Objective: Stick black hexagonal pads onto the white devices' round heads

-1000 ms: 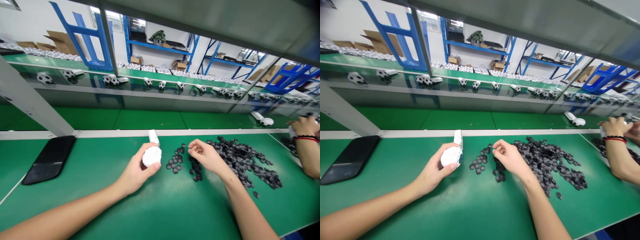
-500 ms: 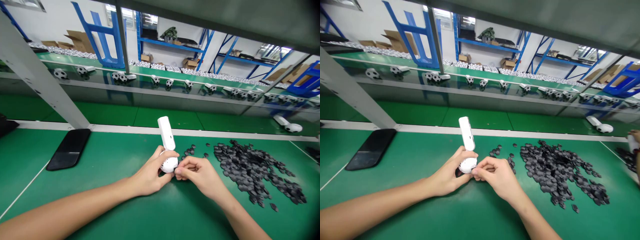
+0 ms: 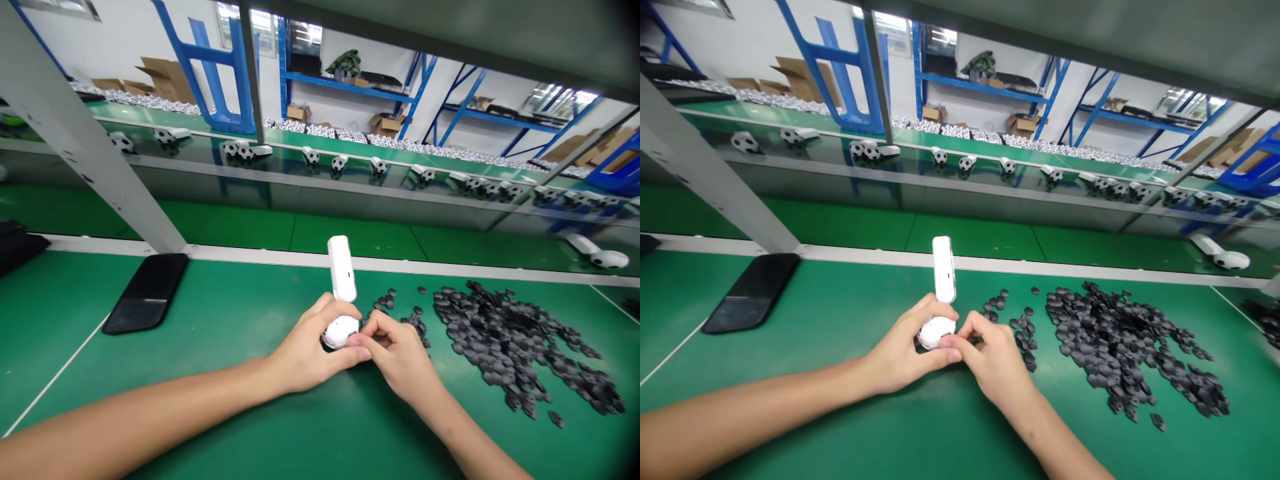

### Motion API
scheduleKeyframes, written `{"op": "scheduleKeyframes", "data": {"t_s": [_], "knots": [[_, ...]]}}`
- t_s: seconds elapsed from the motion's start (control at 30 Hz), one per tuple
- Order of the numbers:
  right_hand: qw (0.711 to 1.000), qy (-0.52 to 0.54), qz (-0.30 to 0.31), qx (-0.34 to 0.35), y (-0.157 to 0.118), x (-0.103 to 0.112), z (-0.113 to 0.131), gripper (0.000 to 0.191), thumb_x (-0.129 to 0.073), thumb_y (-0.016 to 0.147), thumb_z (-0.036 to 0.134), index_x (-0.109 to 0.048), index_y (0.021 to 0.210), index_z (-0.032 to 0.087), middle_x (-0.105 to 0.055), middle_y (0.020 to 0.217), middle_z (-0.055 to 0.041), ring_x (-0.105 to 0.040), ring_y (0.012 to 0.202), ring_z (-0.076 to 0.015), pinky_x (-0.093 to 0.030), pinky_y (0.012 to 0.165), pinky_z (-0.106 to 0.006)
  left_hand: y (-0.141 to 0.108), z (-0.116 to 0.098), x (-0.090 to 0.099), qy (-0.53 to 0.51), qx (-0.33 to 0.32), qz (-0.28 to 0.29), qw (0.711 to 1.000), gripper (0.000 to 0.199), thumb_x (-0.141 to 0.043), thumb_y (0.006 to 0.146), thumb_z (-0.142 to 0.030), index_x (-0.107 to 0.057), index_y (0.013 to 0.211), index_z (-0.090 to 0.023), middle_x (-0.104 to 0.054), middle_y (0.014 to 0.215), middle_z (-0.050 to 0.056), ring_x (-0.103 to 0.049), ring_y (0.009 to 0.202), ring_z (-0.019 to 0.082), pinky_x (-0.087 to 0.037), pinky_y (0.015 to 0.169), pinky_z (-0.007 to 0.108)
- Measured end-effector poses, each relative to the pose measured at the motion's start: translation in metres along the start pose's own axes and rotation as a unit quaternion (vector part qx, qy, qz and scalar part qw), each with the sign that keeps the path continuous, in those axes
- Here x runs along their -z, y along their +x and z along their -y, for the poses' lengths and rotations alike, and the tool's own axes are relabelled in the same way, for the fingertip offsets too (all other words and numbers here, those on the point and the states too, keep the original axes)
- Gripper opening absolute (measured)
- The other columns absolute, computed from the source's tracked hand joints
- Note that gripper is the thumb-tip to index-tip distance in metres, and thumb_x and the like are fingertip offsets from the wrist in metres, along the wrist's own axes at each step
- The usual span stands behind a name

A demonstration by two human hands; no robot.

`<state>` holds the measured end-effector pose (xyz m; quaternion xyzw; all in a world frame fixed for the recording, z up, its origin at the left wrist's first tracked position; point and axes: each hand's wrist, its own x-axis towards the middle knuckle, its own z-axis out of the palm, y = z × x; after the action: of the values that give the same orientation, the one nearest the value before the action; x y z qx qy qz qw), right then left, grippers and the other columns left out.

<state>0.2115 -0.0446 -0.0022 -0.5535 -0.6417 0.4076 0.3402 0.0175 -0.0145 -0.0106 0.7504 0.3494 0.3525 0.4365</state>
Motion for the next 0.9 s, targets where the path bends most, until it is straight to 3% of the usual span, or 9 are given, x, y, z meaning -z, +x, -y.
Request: {"op": "scheduleKeyframes", "data": {"t_s": [0.1,0.2,0.3,0.43,0.53,0.7,0.8,0.9], "knots": [[1.000,-0.023,-0.011,0.016,0.000,-0.001,0.000,0.031,-0.070,0.093,0.037,-0.056,0.072,0.021,-0.059,0.063,0.0049,-0.044,0.052,-0.0099,-0.033,0.048,-0.023,0.002,-0.001,0.001,0.010,-0.003,-0.002,1.000,0.040,-0.080,0.085,-0.041,-0.063,0.118,-0.025,-0.055,0.105,0.002,-0.057,0.091,0.018,-0.047,0.082,0.030],[0.997,-0.043,0.022,0.065,0.003,0.006,0.004,0.027,-0.059,0.101,0.038,-0.063,0.080,0.021,-0.064,0.070,0.0027,-0.054,0.057,-0.0119,-0.041,0.054,-0.022,0.006,0.001,0.004,0.000,0.008,0.008,1.000,0.036,-0.075,0.089,-0.042,-0.063,0.119,-0.025,-0.058,0.106,0.003,-0.059,0.091,0.019,-0.048,0.084,0.031],[0.991,-0.075,0.081,0.077,0.008,0.032,0.004,0.034,-0.047,0.107,0.037,-0.071,0.088,0.021,-0.073,0.079,-0.0005,-0.067,0.070,-0.0158,-0.051,0.066,-0.024,0.008,0.004,0.008,-0.016,0.015,0.011,1.000,0.025,-0.064,0.096,-0.043,-0.065,0.112,-0.023,-0.060,0.101,0.003,-0.058,0.085,0.018,-0.047,0.078,0.029],[0.970,-0.239,-0.005,0.051,0.012,0.086,-0.013,0.026,-0.055,0.103,0.038,-0.077,0.098,0.026,-0.079,0.096,-0.0029,-0.072,0.086,-0.0226,-0.053,0.077,-0.030,0.009,0.004,0.015,-0.066,0.063,0.035,0.995,0.024,-0.059,0.098,-0.044,-0.063,0.105,-0.022,-0.056,0.085,-0.001,-0.050,0.069,0.014,-0.041,0.064,0.025],[0.950,-0.313,-0.010,0.015,0.012,0.118,-0.033,0.020,-0.060,0.099,0.035,-0.079,0.100,0.028,-0.078,0.100,-0.0046,-0.071,0.088,-0.0255,-0.052,0.074,-0.033,0.011,0.002,0.019,-0.102,0.096,0.043,0.989,0.025,-0.058,0.098,-0.046,-0.060,0.104,-0.021,-0.053,0.078,-0.003,-0.047,0.065,0.012,-0.040,0.060,0.024],[0.939,-0.342,0.037,-0.011,0.012,0.127,-0.049,0.016,-0.068,0.094,0.033,-0.081,0.103,0.029,-0.075,0.100,-0.0058,-0.071,0.085,-0.0249,-0.053,0.080,-0.035,0.011,0.004,0.023,-0.097,0.133,0.034,0.986,0.035,-0.059,0.098,-0.050,-0.061,0.123,-0.025,-0.058,0.091,0.000,-0.051,0.069,0.013,-0.046,0.062,0.025],[0.932,-0.361,0.032,-0.005,0.012,0.123,-0.046,0.015,-0.068,0.095,0.033,-0.081,0.099,0.027,-0.074,0.102,-0.0061,-0.071,0.088,-0.0250,-0.053,0.082,-0.035,0.010,0.006,0.022,-0.094,0.131,0.004,0.987,0.060,-0.060,0.099,-0.049,-0.038,0.153,-0.034,-0.060,0.105,0.002,-0.054,0.075,0.015,-0.051,0.070,0.028],[0.918,-0.396,0.038,0.009,0.008,0.121,-0.040,0.017,-0.066,0.097,0.033,-0.081,0.101,0.027,-0.074,0.106,-0.0066,-0.072,0.090,-0.0256,-0.053,0.082,-0.035,0.008,0.008,0.019,-0.100,0.105,-0.027,0.989,0.087,-0.064,0.098,-0.044,-0.006,0.163,-0.037,-0.060,0.118,0.005,-0.057,0.084,0.017,-0.051,0.080,0.032]]}}
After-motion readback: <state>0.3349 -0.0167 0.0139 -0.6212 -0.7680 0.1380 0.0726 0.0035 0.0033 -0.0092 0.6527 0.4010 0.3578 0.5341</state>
